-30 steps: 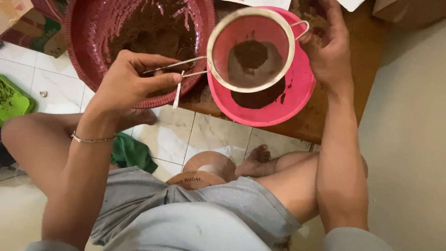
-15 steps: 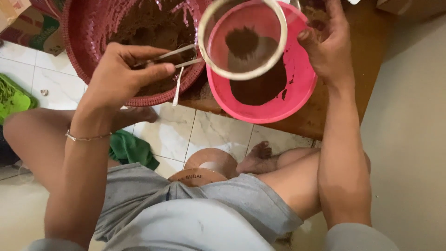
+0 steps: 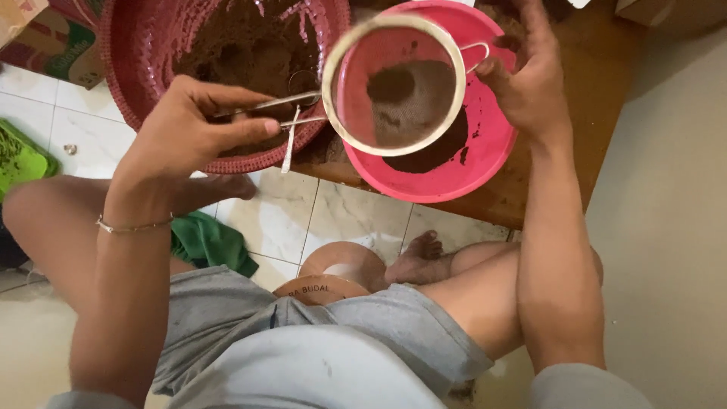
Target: The person sits on the floor and uses a spoon to scoop a dark brown powder from a large red tray into a metal sieve. They then shake the sieve over a pink bowl to sift the powder, repeating the scooping and sifting process multiple times.
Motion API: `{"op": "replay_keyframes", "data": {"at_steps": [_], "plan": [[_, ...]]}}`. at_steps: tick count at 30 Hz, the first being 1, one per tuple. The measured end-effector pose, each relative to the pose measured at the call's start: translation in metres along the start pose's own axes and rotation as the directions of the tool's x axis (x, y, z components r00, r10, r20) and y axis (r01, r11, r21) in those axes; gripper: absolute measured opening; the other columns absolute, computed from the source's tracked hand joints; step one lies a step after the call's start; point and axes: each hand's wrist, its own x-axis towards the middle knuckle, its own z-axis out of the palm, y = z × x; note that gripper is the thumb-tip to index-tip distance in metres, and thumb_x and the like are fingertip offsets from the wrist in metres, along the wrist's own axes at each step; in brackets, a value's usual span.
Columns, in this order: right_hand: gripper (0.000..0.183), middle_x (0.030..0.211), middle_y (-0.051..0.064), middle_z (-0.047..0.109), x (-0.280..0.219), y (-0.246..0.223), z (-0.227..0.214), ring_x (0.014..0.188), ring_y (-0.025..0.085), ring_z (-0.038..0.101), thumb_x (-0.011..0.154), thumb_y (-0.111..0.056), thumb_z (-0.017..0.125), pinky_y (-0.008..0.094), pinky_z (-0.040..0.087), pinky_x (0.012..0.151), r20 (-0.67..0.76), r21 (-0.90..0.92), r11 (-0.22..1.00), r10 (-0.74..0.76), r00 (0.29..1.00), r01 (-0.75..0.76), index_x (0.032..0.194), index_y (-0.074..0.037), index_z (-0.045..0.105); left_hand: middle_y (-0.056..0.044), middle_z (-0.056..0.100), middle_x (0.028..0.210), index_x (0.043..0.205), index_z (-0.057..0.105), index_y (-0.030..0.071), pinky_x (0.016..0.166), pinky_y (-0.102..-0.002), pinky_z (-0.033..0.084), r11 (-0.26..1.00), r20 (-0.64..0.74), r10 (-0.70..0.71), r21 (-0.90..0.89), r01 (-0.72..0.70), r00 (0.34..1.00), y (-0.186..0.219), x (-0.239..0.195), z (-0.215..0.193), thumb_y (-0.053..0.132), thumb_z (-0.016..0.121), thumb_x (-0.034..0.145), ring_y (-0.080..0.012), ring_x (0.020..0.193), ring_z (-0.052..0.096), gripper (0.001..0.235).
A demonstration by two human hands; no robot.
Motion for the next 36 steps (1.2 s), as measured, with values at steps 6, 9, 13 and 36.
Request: {"op": "replay_keyframes", "data": {"at_steps": [6, 9, 13, 36], "plan": [[0.078, 0.145, 0.016, 0.057, 0.002, 0.001, 0.002, 0.129, 0.029, 0.058, 0.098, -0.049, 0.07, 0.043, 0.046, 0.115, -0.006, 0.039, 0.999, -0.007, 1.0, 0.007, 0.159, -0.011, 0.039, -0.004, 0.072, 0.083, 0.12, 0.076, -0.001, 0.055, -0.022, 0.042, 0.999, 0.008, 0.007, 0.05, -0.007, 1.0, 0.003, 0.0, -0.001, 0.006, 0.076, 0.089, -0.0091, 0.065, 0.051, 0.032], [0.073, 0.143, 0.013, 0.056, 0.002, 0.002, 0.001, 0.128, 0.028, 0.055, 0.099, -0.044, 0.073, 0.041, 0.04, 0.111, -0.011, 0.007, 1.0, 0.015, 1.0, -0.015, 0.157, -0.012, 0.041, 0.0, 0.068, 0.083, 0.128, 0.075, 0.004, 0.053, -0.022, 0.042, 0.976, -0.124, -0.208, -0.095, 0.197, 0.97, 0.027, -0.008, 0.007, 0.011, 0.076, 0.09, -0.0053, 0.065, 0.051, 0.038], [0.078, 0.146, 0.013, 0.056, 0.003, 0.007, 0.0, 0.132, 0.028, 0.055, 0.096, -0.048, 0.072, 0.043, 0.041, 0.113, 0.011, 0.001, 1.0, -0.01, 1.0, 0.01, 0.157, -0.012, 0.04, 0.001, 0.055, 0.063, 0.12, 0.077, 0.003, 0.042, -0.022, 0.022, 0.999, -0.015, -0.034, 0.004, 0.034, 0.999, 0.011, -0.002, -0.001, 0.009, 0.079, 0.089, -0.0043, 0.05, 0.032, 0.032], [0.09, 0.149, 0.022, 0.047, 0.011, 0.0, 0.003, 0.138, 0.036, 0.051, 0.09, -0.055, 0.066, 0.045, 0.043, 0.111, 0.041, -0.02, 1.0, 0.025, 0.999, -0.024, 0.159, -0.008, 0.035, 0.0, 0.062, 0.064, 0.117, 0.078, 0.001, 0.039, -0.021, 0.021, 0.998, 0.022, 0.021, -0.054, -0.019, 1.0, -0.024, 0.013, -0.012, 0.014, 0.081, 0.086, -0.0041, 0.045, 0.034, 0.033]]}}
